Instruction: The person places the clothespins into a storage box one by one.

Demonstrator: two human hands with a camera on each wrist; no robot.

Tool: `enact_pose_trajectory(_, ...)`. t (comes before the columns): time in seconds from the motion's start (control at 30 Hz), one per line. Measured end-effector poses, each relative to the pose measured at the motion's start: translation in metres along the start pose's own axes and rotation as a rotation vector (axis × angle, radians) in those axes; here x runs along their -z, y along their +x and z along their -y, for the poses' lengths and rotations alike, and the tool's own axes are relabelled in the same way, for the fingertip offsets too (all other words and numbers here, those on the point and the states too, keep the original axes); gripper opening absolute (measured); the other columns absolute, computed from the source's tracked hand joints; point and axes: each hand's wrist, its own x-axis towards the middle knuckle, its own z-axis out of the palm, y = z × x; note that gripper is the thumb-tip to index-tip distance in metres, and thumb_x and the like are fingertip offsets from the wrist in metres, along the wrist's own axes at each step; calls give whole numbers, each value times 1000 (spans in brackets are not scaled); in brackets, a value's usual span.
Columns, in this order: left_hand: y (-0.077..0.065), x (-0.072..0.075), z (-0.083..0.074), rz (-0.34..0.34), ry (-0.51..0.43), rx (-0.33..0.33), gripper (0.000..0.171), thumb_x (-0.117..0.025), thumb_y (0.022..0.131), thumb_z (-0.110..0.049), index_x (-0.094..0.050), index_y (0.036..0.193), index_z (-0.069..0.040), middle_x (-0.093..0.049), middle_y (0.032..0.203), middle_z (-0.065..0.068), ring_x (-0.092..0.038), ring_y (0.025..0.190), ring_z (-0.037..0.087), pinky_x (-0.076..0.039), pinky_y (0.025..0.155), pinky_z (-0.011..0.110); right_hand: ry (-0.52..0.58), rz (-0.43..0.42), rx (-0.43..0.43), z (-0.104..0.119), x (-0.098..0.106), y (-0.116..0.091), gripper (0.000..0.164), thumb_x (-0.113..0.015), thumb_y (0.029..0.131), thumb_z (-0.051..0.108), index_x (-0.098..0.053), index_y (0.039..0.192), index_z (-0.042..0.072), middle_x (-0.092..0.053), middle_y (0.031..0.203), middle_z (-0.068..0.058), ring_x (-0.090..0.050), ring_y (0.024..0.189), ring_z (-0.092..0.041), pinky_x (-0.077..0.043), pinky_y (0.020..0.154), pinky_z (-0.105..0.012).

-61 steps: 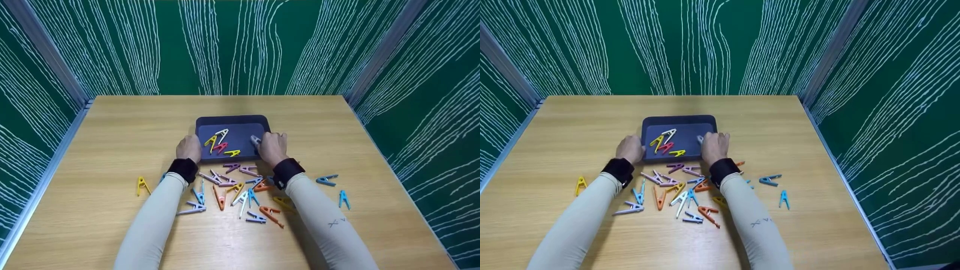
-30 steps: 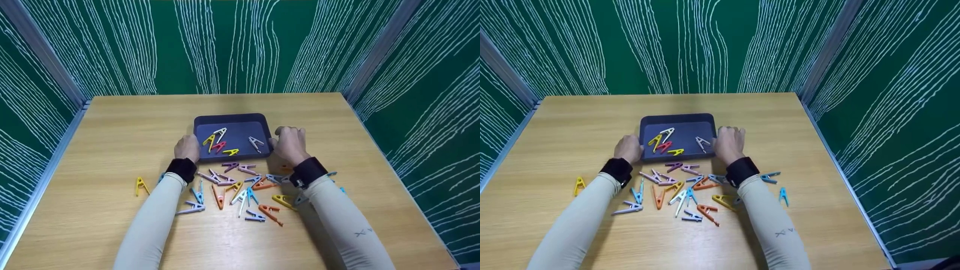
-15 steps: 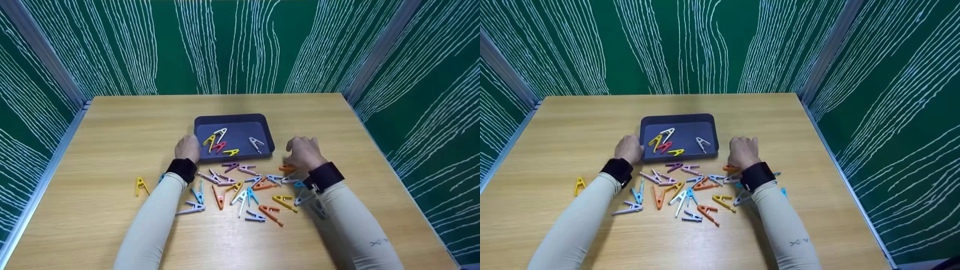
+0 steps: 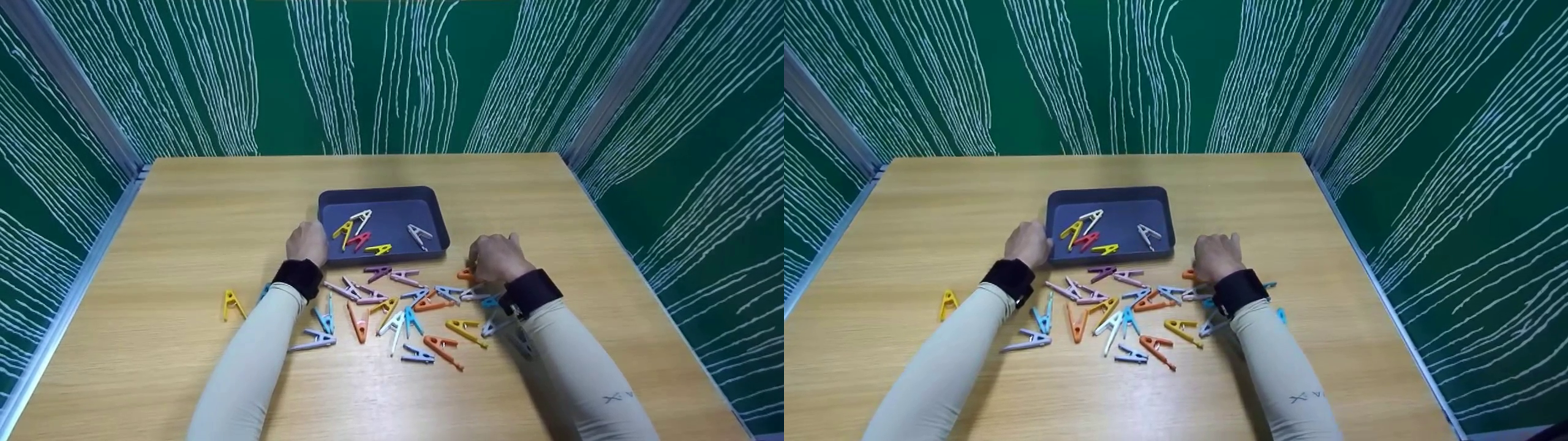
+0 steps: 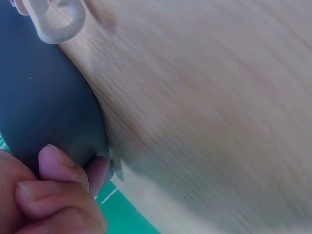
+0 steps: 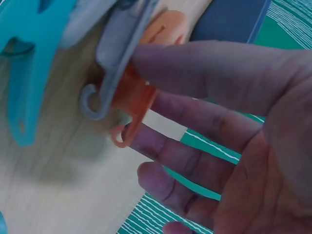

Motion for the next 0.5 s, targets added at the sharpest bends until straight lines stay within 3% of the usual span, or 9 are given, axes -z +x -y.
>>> enact_pose_trajectory(0.5, 1, -2, 1, -10, -3, -7, 22, -43, 83, -5, -64, 82, -2, -63, 85, 18, -60, 75, 31, -47, 62, 44, -8, -35, -24, -6, -4, 0, 15, -76, 58, 16, -67, 70, 20, -59, 66, 7, -49, 66, -20, -22, 67, -41)
